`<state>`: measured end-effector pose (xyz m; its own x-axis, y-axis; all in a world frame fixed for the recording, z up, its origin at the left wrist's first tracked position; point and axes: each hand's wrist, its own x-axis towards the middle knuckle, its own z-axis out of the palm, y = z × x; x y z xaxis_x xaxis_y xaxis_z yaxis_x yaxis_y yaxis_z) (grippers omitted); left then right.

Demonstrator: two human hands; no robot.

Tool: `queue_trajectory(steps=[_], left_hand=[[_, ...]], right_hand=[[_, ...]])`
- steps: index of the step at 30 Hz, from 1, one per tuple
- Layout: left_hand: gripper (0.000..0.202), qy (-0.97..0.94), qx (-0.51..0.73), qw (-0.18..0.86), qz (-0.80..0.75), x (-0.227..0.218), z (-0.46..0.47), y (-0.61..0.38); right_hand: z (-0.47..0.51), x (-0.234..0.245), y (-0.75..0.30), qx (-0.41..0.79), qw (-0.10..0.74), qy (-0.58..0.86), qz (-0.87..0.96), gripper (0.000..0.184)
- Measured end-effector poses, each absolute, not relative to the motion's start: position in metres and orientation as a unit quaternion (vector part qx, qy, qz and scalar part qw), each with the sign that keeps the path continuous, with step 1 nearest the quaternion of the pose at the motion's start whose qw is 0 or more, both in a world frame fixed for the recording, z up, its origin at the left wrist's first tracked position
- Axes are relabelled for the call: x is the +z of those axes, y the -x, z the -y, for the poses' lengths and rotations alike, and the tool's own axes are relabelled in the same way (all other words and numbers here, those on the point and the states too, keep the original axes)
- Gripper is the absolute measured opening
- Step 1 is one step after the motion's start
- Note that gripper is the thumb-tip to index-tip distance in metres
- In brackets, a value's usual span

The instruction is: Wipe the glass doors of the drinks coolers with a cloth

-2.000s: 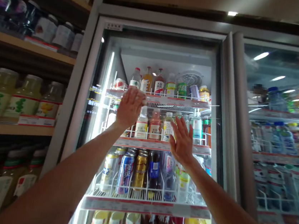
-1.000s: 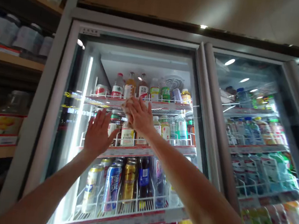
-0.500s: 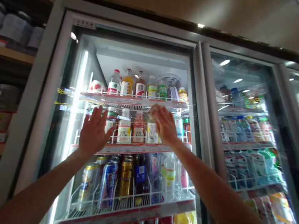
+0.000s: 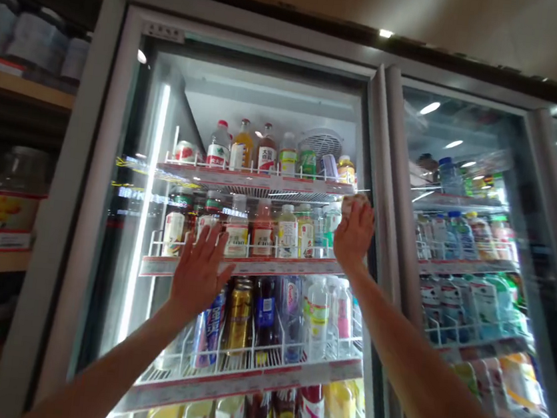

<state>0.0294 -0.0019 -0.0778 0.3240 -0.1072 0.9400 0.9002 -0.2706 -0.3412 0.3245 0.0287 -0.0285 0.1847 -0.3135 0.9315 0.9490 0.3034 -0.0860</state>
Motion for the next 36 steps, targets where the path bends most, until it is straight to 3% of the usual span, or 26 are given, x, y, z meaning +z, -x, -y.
queue_trajectory(steps=[2, 6, 12, 17, 18, 22, 24, 27, 28, 33, 36], left_hand=[[0.067, 0.621, -0.495, 0.519, 0.316, -0.09, 0.0, -0.035], [0.067, 0.612, -0.501, 0.522, 0.321, -0.095, -0.001, -0.039], [0.065, 0.612, -0.503, 0.515, 0.327, -0.094, -0.001, -0.039], [0.064, 0.613, -0.508, 0.51, 0.324, -0.096, -0.002, -0.038], [0.064, 0.614, -0.508, 0.509, 0.325, -0.096, -0.002, -0.039], [0.064, 0.615, -0.507, 0.508, 0.327, -0.095, -0.001, -0.039], [0.063, 0.613, -0.506, 0.51, 0.327, -0.094, -0.001, -0.039], [0.063, 0.613, -0.505, 0.513, 0.325, -0.096, -0.001, -0.037], [0.062, 0.614, -0.503, 0.512, 0.328, -0.099, -0.001, -0.036], [0.061, 0.617, -0.487, 0.509, 0.35, -0.134, 0.007, -0.038], [0.064, 0.614, -0.482, 0.516, 0.353, -0.157, 0.012, -0.041]], right_hand=[[-0.027, -0.036, -0.314, -0.471, 0.669, 0.358, 0.45, 0.057], [-0.019, -0.061, -0.289, -0.524, 0.498, 0.303, 0.621, 0.057], [-0.015, -0.058, -0.315, -0.372, 0.677, 0.462, 0.437, 0.054], [-0.01, -0.083, -0.298, -0.486, 0.484, 0.321, 0.653, 0.05], [-0.01, -0.085, -0.299, -0.484, 0.49, 0.331, 0.645, 0.05], [-0.013, -0.089, -0.309, -0.403, 0.652, 0.457, 0.452, 0.05], [-0.012, -0.097, -0.301, -0.433, 0.623, 0.426, 0.493, 0.051], [-0.01, -0.114, -0.292, -0.502, 0.485, 0.318, 0.642, 0.053], [-0.01, -0.118, -0.295, -0.504, 0.478, 0.313, 0.648, 0.054], [-0.015, -0.122, -0.316, -0.43, 0.668, 0.413, 0.445, 0.054], [-0.01, -0.139, -0.298, -0.457, 0.594, 0.361, 0.555, 0.059]])
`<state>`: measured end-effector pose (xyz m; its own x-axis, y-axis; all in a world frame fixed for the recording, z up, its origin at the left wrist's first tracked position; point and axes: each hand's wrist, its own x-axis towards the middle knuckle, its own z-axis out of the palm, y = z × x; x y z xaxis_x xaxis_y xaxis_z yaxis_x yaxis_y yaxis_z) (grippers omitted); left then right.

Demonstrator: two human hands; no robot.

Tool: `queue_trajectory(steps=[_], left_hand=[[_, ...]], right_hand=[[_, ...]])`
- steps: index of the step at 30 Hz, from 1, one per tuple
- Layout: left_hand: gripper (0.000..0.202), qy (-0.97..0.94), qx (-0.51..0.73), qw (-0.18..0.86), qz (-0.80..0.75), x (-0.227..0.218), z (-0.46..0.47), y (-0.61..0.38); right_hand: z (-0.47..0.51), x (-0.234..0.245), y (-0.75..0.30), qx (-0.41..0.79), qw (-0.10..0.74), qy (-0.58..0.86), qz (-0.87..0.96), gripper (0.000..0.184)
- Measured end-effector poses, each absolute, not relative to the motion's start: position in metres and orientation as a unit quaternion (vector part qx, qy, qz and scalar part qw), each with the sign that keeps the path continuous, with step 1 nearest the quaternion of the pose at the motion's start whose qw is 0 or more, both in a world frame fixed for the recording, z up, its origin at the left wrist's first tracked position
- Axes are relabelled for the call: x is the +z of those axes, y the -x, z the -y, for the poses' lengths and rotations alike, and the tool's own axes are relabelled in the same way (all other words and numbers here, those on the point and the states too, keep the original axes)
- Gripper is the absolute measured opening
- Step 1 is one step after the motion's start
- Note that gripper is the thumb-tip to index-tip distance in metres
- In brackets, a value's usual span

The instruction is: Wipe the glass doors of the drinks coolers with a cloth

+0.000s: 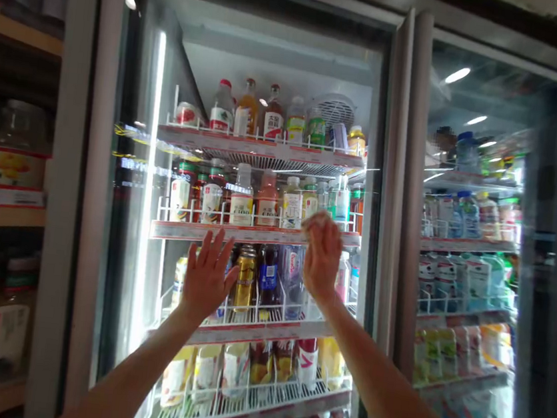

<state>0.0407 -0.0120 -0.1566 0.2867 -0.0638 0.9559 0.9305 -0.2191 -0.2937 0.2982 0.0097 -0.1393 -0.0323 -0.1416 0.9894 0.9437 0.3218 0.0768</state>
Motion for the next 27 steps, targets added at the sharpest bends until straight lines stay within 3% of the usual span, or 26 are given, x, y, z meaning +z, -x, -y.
queue_trajectory(steps=[3, 8, 14, 19, 24, 27], left_hand=[[0.063, 0.609, -0.48, 0.521, 0.357, -0.17, 0.015, -0.04], [0.061, 0.609, -0.475, 0.505, 0.386, -0.184, 0.02, -0.038], [0.063, 0.6, -0.485, 0.487, 0.41, -0.2, 0.022, -0.042], [0.063, 0.597, -0.489, 0.465, 0.434, -0.211, 0.023, -0.047], [0.067, 0.605, -0.494, 0.436, 0.447, -0.221, 0.029, -0.053], [0.066, 0.61, -0.485, 0.438, 0.449, -0.229, 0.033, -0.054]], right_hand=[[-0.003, -0.159, -0.288, -0.48, 0.477, 0.295, 0.674, 0.059], [-0.004, -0.164, -0.306, -0.438, 0.644, 0.387, 0.493, 0.056], [0.0, -0.192, -0.304, -0.474, 0.489, 0.312, 0.662, 0.058], [-0.004, -0.194, -0.329, -0.439, 0.638, 0.4, 0.49, 0.058], [0.006, -0.203, -0.337, -0.459, 0.484, 0.299, 0.683, 0.061], [0.006, -0.198, -0.358, -0.455, 0.559, 0.35, 0.598, 0.061]])
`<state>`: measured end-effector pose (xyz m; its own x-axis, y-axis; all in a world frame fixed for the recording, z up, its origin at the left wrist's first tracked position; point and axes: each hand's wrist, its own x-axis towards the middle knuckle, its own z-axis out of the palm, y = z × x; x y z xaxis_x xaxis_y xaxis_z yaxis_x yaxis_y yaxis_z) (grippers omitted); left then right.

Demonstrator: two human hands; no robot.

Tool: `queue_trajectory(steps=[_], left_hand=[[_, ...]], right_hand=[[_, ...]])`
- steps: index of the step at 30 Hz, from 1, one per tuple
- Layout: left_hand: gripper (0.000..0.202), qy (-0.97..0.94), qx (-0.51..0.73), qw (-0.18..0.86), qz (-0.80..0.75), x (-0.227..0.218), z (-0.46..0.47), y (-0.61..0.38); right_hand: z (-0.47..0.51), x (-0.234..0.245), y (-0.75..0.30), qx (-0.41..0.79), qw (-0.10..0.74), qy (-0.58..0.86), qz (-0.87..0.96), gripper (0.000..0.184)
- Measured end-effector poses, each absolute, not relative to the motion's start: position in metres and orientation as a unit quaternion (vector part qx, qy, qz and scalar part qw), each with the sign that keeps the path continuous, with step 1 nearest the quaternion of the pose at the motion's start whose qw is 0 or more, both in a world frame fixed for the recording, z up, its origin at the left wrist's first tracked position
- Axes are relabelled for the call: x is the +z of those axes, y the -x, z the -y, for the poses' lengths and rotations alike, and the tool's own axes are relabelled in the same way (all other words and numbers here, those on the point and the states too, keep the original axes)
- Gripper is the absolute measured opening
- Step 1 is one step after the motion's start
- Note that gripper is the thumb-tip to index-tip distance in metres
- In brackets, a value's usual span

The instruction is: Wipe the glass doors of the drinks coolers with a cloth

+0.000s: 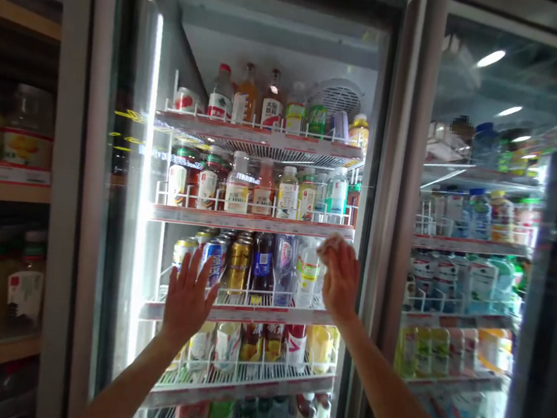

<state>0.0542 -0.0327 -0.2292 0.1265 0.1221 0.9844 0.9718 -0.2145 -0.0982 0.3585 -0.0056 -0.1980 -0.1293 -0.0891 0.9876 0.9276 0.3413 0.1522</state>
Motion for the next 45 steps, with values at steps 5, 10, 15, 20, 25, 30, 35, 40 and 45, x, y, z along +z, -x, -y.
queue_trajectory(steps=[5, 10, 15, 20, 25, 30, 35, 40, 45], left_hand=[[0.067, 0.603, -0.477, 0.443, 0.461, -0.244, 0.037, -0.058], [0.068, 0.61, -0.461, 0.445, 0.467, -0.256, 0.04, -0.065], [0.068, 0.618, -0.437, 0.438, 0.485, -0.274, 0.043, -0.069], [0.067, 0.634, -0.409, 0.438, 0.488, -0.293, 0.047, -0.066], [0.065, 0.641, -0.4, 0.443, 0.483, -0.295, 0.048, -0.061], [0.061, 0.656, -0.38, 0.452, 0.469, -0.291, 0.053, -0.049], [0.062, 0.643, -0.382, 0.454, 0.484, -0.288, 0.058, -0.015], [0.057, 0.636, -0.373, 0.432, 0.519, -0.298, 0.061, 0.021], [0.056, 0.634, -0.395, 0.406, 0.526, -0.304, 0.062, 0.044]], right_hand=[[0.008, -0.222, -0.367, -0.446, 0.524, 0.305, 0.659, 0.057], [0.012, -0.229, -0.381, -0.459, 0.466, 0.281, 0.702, 0.05], [0.008, -0.231, -0.399, -0.434, 0.53, 0.316, 0.657, 0.053], [0.015, -0.261, -0.381, -0.446, 0.389, 0.205, 0.779, 0.039], [0.01, -0.227, -0.35, -0.415, 0.5, 0.3, 0.698, 0.044], [0.018, -0.258, -0.314, -0.424, 0.316, 0.165, 0.832, 0.049], [0.016, -0.248, -0.29, -0.426, 0.393, 0.231, 0.781, 0.045], [0.021, -0.263, -0.262, -0.415, 0.339, 0.175, 0.826, 0.049], [0.018, -0.257, -0.235, -0.416, 0.368, 0.212, 0.804, 0.047]])
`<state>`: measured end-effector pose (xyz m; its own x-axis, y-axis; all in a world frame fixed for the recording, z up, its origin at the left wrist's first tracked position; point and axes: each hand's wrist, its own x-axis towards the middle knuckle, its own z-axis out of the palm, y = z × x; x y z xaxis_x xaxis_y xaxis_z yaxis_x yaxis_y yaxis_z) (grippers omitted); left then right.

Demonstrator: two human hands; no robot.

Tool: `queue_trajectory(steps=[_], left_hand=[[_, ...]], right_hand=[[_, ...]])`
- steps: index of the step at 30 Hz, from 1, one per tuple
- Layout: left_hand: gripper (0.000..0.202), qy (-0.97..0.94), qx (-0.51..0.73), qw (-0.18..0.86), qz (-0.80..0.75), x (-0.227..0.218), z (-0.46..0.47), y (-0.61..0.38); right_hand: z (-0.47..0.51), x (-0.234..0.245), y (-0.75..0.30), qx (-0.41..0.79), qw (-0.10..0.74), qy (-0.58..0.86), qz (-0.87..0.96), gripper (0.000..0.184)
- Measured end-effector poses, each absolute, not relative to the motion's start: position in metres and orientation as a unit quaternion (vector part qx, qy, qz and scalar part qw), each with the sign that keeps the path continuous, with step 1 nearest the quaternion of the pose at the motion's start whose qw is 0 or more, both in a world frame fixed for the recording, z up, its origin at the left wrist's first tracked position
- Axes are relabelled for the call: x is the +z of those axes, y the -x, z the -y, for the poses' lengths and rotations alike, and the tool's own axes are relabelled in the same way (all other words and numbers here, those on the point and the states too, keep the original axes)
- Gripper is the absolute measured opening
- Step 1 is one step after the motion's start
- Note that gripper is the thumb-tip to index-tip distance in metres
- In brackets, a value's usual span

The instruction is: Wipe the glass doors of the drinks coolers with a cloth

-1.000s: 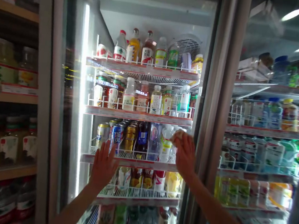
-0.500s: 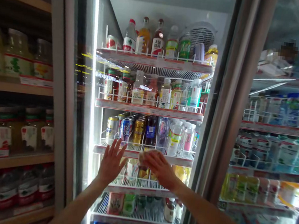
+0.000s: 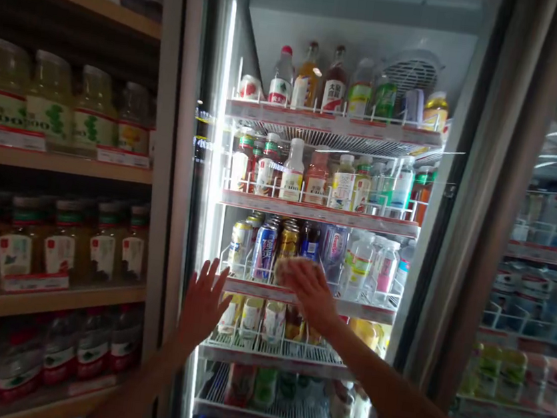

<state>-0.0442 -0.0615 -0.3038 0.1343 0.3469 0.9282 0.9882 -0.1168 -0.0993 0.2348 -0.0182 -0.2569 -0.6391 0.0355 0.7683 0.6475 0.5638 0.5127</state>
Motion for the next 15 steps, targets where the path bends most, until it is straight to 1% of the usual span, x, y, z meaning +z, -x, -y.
queue_trajectory(steps=[2, 3, 7, 8, 12, 13, 15], left_hand=[[0.056, 0.63, -0.41, 0.398, 0.526, -0.302, 0.062, 0.052], [0.056, 0.628, -0.413, 0.395, 0.528, -0.301, 0.062, 0.055], [0.054, 0.619, -0.398, 0.409, 0.539, -0.297, 0.061, 0.068], [0.054, 0.617, -0.394, 0.416, 0.539, -0.296, 0.061, 0.071], [0.054, 0.611, -0.393, 0.417, 0.546, -0.292, 0.062, 0.082], [0.054, 0.609, -0.395, 0.415, 0.549, -0.291, 0.063, 0.084], [0.055, 0.601, -0.399, 0.413, 0.555, -0.289, 0.065, 0.091]], right_hand=[[0.017, -0.247, -0.222, -0.409, 0.405, 0.261, 0.775, 0.048], [0.017, -0.244, -0.215, -0.412, 0.402, 0.254, 0.777, 0.049], [0.019, -0.243, -0.184, -0.431, 0.31, 0.132, 0.837, 0.053], [0.018, -0.241, -0.176, -0.428, 0.309, 0.131, 0.839, 0.054], [0.018, -0.223, -0.14, -0.394, 0.392, 0.224, 0.801, 0.051], [0.019, -0.221, -0.132, -0.391, 0.39, 0.219, 0.804, 0.05], [0.021, -0.223, -0.115, -0.398, 0.347, 0.155, 0.835, 0.051]])
